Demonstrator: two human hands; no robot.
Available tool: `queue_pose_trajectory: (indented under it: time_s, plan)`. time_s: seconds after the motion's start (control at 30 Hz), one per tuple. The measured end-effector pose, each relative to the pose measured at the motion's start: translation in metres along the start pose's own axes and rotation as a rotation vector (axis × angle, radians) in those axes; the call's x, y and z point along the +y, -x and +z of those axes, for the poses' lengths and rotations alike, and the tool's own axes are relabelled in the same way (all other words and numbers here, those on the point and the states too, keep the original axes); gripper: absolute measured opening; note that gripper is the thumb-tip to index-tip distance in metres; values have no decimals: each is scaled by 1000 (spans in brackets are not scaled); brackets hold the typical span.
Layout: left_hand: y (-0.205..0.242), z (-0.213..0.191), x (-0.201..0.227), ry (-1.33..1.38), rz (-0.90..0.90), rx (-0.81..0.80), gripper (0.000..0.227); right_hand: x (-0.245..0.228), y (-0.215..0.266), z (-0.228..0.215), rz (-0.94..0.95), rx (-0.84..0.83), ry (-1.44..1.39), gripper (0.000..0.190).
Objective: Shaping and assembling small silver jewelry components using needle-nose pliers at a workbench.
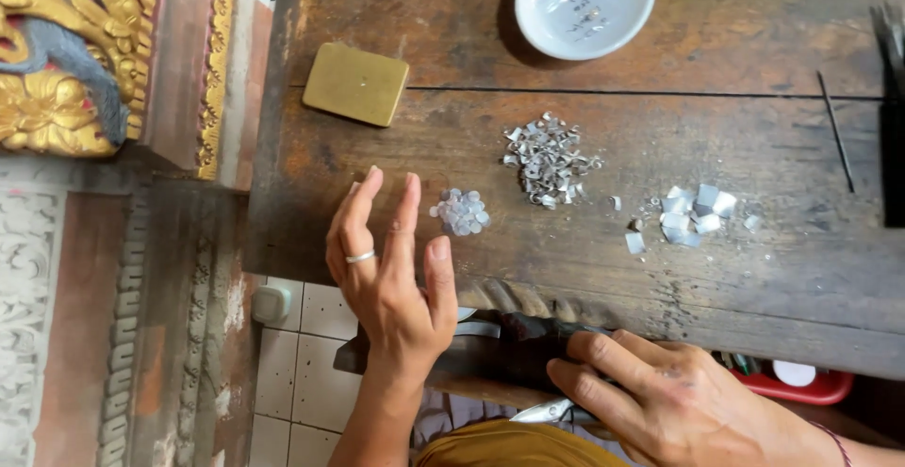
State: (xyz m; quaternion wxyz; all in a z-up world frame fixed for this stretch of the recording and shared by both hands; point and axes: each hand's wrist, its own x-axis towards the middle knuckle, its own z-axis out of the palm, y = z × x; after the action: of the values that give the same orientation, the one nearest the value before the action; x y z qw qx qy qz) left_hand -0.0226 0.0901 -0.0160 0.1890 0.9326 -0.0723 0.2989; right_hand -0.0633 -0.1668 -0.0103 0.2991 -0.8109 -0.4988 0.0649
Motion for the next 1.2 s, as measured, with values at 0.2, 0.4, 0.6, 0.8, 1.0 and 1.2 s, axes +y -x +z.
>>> queue_pose_trajectory:
  time_s: [0.2, 0.4, 0.6, 0.8, 1.0, 1.2]
  plan:
    - [-1, 1, 4, -2, 27, 24, 49, -6, -4, -30, 125, 257, -524, 25]
    - [2, 1, 5, 87, 23, 53, 52, 6, 17, -30, 227, 738, -84, 18]
    - [7, -7, 22, 263, 121, 151, 64, 8, 0, -11, 319, 714, 765, 23]
    - [17, -16, 85, 263, 408, 160, 64, 7, -2, -7, 380, 655, 943, 19]
    - [0, -4, 158, 84, 486, -137, 76, 10, -1, 2, 431, 625, 892, 49]
    - [-9, 1, 147, 52, 544, -199, 83, 13, -5, -1, 535, 574, 1030, 54]
